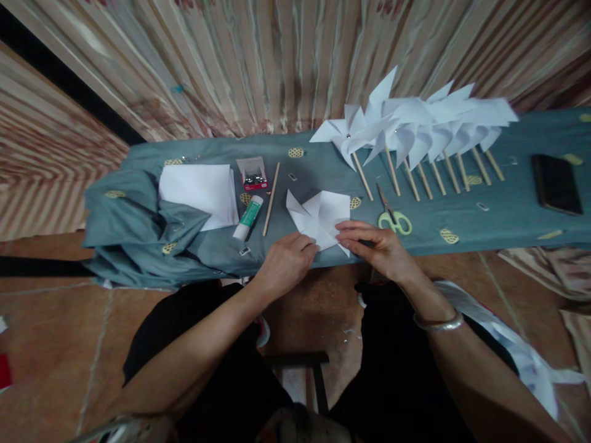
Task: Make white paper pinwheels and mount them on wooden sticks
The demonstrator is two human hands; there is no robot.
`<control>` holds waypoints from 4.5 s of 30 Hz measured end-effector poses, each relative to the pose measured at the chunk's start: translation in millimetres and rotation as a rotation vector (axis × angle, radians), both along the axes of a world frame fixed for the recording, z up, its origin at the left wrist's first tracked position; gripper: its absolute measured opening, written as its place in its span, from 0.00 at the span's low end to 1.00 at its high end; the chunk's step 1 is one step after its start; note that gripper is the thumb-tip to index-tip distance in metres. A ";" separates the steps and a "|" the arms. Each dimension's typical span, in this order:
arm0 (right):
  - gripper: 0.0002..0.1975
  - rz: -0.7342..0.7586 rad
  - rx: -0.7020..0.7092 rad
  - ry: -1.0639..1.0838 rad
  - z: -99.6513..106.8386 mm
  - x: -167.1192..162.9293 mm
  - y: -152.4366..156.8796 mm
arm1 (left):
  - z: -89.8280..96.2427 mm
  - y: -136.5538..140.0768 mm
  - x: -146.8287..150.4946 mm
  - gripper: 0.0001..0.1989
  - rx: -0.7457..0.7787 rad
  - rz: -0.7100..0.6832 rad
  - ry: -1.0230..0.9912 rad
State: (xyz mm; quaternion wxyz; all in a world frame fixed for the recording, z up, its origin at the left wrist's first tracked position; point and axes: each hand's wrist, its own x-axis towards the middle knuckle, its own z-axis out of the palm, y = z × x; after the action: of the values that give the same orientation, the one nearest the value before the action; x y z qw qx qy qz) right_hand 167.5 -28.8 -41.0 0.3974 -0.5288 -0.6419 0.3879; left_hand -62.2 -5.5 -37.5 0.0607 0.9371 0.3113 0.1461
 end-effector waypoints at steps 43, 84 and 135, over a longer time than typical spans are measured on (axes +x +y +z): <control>0.06 -0.056 0.073 -0.046 -7.9 -17.1 26.2 | 0.3 -2.9 1.9 0.09 -0.114 0.019 -0.009; 0.05 -0.174 0.040 -0.063 -13.5 -29.6 34.1 | -3.9 -5.7 2.4 0.12 -0.387 0.075 -0.314; 0.04 -0.250 0.120 -0.289 -19.0 -42.2 35.5 | -2.5 -3.9 4.2 0.10 -0.396 0.059 -0.217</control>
State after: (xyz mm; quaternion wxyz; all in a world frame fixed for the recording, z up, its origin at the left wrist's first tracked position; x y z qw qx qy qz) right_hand 125.3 6.7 -60.1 0.3770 -0.6300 -0.6435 0.2168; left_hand -58.0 -9.3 -40.0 0.2724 0.8761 0.3526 0.1838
